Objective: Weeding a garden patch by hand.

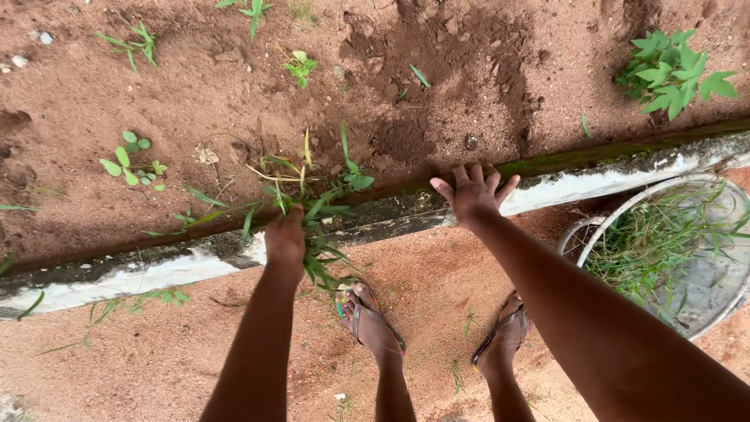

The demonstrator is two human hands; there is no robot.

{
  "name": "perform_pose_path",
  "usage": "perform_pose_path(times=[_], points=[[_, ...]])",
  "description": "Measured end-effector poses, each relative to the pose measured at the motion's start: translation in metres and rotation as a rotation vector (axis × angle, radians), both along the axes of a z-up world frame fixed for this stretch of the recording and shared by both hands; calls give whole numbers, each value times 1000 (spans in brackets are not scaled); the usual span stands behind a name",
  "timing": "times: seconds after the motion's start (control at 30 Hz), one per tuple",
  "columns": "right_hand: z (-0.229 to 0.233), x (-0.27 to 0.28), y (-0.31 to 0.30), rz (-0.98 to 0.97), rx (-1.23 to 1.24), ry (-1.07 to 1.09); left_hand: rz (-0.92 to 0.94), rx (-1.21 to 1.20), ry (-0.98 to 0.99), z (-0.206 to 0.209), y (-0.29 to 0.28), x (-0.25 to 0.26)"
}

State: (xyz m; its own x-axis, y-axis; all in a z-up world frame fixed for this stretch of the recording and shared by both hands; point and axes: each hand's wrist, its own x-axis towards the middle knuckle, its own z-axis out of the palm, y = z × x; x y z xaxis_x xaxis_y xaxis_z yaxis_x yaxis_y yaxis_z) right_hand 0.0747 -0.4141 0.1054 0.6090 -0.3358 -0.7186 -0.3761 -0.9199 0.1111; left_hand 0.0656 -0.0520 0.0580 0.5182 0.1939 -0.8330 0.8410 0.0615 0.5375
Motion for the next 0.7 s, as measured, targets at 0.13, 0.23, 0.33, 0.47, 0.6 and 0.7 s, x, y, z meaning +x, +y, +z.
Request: perform_pose_path(times=[0.13, 0.23, 0.33, 0.47, 0.6, 0.7], points=[[-11, 4, -5, -8, 2, -55, 109, 19, 64, 59, -14, 11], [-4, -5, -5, -42, 36, -46, 201, -73, 28, 87, -6, -12], [-13, 11, -18, -27, 93, -26, -2, 102, -52, 71, -3, -34], [1, -16, -28, 114, 261, -453, -10, 184, -38, 75, -42, -80], [78, -32, 14, -100, 838, -448, -33, 132, 172, 123, -121, -74], [138, -71, 30, -364, 1123, 37, -39, -82, 62, 125, -181, -105]])
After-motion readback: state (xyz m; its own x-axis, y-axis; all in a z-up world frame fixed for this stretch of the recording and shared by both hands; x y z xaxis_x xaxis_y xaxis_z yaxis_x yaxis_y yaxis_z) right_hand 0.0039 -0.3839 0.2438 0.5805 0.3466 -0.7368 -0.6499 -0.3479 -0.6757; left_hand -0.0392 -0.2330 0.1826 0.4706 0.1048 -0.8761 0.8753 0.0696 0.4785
